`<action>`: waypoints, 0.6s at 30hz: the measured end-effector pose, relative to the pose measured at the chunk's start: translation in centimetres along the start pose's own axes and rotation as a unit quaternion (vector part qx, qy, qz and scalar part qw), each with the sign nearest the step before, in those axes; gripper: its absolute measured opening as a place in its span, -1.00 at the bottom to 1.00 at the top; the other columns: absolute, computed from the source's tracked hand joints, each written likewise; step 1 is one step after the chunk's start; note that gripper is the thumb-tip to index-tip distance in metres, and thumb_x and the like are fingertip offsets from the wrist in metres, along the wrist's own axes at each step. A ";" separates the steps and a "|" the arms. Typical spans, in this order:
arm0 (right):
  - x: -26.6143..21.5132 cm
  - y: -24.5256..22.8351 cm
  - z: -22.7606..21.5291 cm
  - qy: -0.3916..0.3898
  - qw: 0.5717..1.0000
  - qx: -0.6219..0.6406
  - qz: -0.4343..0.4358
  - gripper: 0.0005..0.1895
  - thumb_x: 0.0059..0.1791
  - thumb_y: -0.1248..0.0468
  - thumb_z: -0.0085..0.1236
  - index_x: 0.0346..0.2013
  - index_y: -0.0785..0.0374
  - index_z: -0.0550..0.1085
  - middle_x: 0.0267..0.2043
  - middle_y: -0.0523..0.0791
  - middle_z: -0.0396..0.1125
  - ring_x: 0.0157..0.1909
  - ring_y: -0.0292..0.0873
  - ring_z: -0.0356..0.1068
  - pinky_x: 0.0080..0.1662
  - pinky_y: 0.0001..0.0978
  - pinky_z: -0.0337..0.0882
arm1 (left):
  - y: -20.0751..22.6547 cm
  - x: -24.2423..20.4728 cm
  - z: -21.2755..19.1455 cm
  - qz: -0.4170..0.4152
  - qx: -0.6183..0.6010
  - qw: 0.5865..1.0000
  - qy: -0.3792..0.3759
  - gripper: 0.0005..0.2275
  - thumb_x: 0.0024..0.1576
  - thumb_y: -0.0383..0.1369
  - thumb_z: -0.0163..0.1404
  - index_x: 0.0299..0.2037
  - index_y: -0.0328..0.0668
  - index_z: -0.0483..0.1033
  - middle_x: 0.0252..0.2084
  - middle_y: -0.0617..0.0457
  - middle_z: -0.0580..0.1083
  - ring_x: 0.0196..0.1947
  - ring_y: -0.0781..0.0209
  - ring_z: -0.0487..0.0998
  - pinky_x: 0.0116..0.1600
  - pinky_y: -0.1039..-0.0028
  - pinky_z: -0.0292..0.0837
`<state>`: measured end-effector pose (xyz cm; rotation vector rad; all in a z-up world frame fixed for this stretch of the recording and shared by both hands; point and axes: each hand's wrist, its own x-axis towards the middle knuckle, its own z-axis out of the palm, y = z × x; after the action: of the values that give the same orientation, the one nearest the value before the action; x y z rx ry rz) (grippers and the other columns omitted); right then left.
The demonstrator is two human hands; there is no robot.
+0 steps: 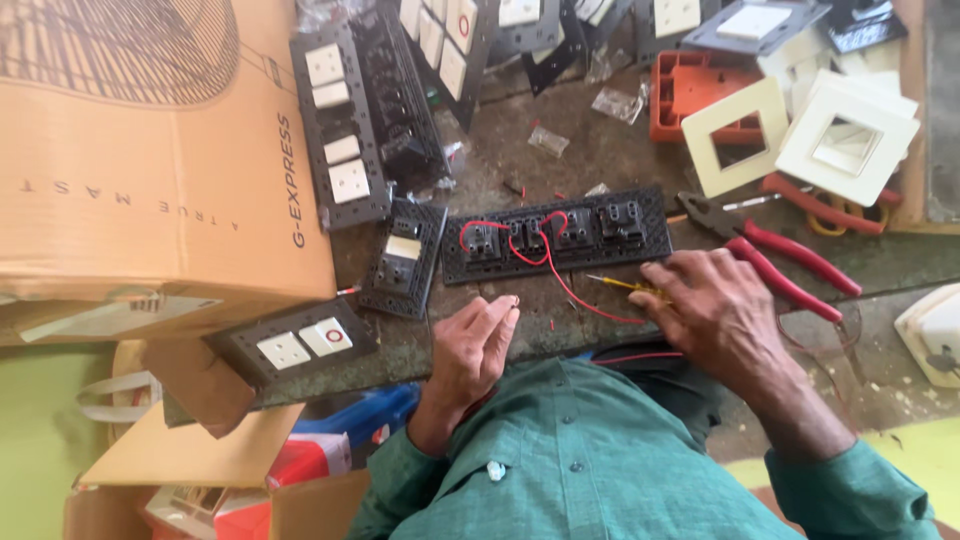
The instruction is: The person wires electrical switchboards by stripping red wires with pliers and securing them into the terminals of switches and sockets using a screwdriver.
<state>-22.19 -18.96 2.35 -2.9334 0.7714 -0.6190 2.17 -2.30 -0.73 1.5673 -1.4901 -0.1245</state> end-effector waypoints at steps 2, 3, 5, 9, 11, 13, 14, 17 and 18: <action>0.8 -0.3 -0.2 -0.014 0.999 0.033 0.022 -0.72 -0.09 0.15 0.23 -0.17 0.23 0.57 -0.18 -0.07 0.37 -0.15 0.00 0.35 -0.16 -0.11 0.35 | 0.2 -0.2 0.0 -0.005 0.005 1.000 0.005 -0.84 0.21 -0.49 0.13 -0.03 -0.24 0.55 -0.39 -0.04 0.47 -0.46 0.01 0.53 -0.36 0.30 0.41; 0.9 -0.3 -0.3 -0.021 0.999 0.037 0.018 -0.74 -0.09 0.16 0.21 -0.18 0.23 0.56 -0.19 -0.08 0.37 -0.15 -0.01 0.36 -0.16 -0.12 0.36 | 0.2 -0.2 0.0 -0.007 0.007 1.000 0.008 -0.85 0.20 -0.49 0.14 -0.04 -0.23 0.56 -0.40 -0.03 0.46 -0.47 0.02 0.53 -0.38 0.30 0.40; 0.9 -0.1 -0.4 -0.036 0.998 0.041 0.019 -0.77 -0.07 0.18 0.18 -0.18 0.23 0.54 -0.19 -0.08 0.38 -0.15 -0.01 0.36 -0.14 -0.12 0.36 | 0.1 -0.1 0.1 -0.005 0.010 1.000 0.016 -0.84 0.20 -0.49 0.14 -0.03 -0.23 0.56 -0.40 -0.02 0.45 -0.49 0.02 0.52 -0.38 0.30 0.40; 0.3 0.7 -1.2 -0.064 0.992 0.056 0.096 -0.84 0.00 0.22 0.12 -0.19 0.23 0.49 -0.25 -0.08 0.36 -0.15 0.01 0.38 -0.07 -0.12 0.38 | 0.3 0.2 0.1 0.014 0.044 0.999 0.028 -0.82 0.17 -0.48 0.18 -0.04 -0.19 0.58 -0.45 0.00 0.40 -0.53 0.05 0.46 -0.42 0.28 0.36; -0.2 0.7 -1.9 -0.037 0.986 0.091 0.133 -0.86 0.04 0.25 0.08 -0.17 0.24 0.48 -0.25 -0.06 0.36 -0.14 0.03 0.39 -0.04 -0.12 0.39 | 0.6 0.4 -0.1 0.038 0.064 0.997 0.024 -0.80 0.14 -0.46 0.19 -0.03 -0.17 0.58 -0.48 0.01 0.37 -0.53 0.05 0.44 -0.43 0.26 0.33; -0.9 0.4 -2.4 0.028 0.979 0.143 0.144 -0.84 0.07 0.28 0.03 -0.13 0.29 0.46 -0.19 -0.04 0.37 -0.11 0.05 0.40 -0.05 -0.12 0.39 | 1.0 0.6 -0.1 0.051 0.068 0.996 0.013 -0.79 0.12 -0.45 0.21 -0.04 -0.17 0.59 -0.49 0.02 0.35 -0.53 0.06 0.43 -0.43 0.26 0.32; -1.2 -0.2 -2.2 0.028 0.972 0.177 0.152 -0.85 0.07 0.27 0.01 -0.13 0.26 0.47 -0.20 -0.04 0.37 -0.13 0.03 0.42 -0.09 -0.13 0.42 | 1.2 0.8 0.0 0.052 0.062 0.997 0.004 -0.79 0.12 -0.45 0.21 -0.04 -0.17 0.59 -0.50 0.03 0.34 -0.53 0.07 0.42 -0.44 0.26 0.32; -0.9 -2.2 -0.5 0.058 0.959 0.264 0.085 -0.85 0.02 0.26 0.07 -0.14 0.20 0.48 -0.18 -0.03 0.37 -0.20 -0.02 0.45 -0.21 -0.18 0.49 | 1.3 1.6 0.1 0.078 0.026 0.996 -0.042 -0.80 0.12 -0.43 0.19 -0.06 -0.18 0.59 -0.47 0.05 0.37 -0.50 0.08 0.46 -0.44 0.27 0.32; -0.5 -3.2 0.3 0.084 0.956 0.281 0.001 -0.78 -0.04 0.25 0.15 -0.12 0.20 0.46 -0.16 -0.01 0.37 -0.22 -0.03 0.46 -0.25 -0.18 0.51 | 1.2 1.9 0.2 0.091 0.011 0.994 -0.060 -0.80 0.12 -0.42 0.19 -0.06 -0.18 0.59 -0.46 0.06 0.38 -0.48 0.08 0.48 -0.45 0.28 0.32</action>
<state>-20.94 -15.92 2.37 -2.3801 0.4997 -0.9186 1.64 -3.72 0.92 1.4557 -1.7258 -0.0989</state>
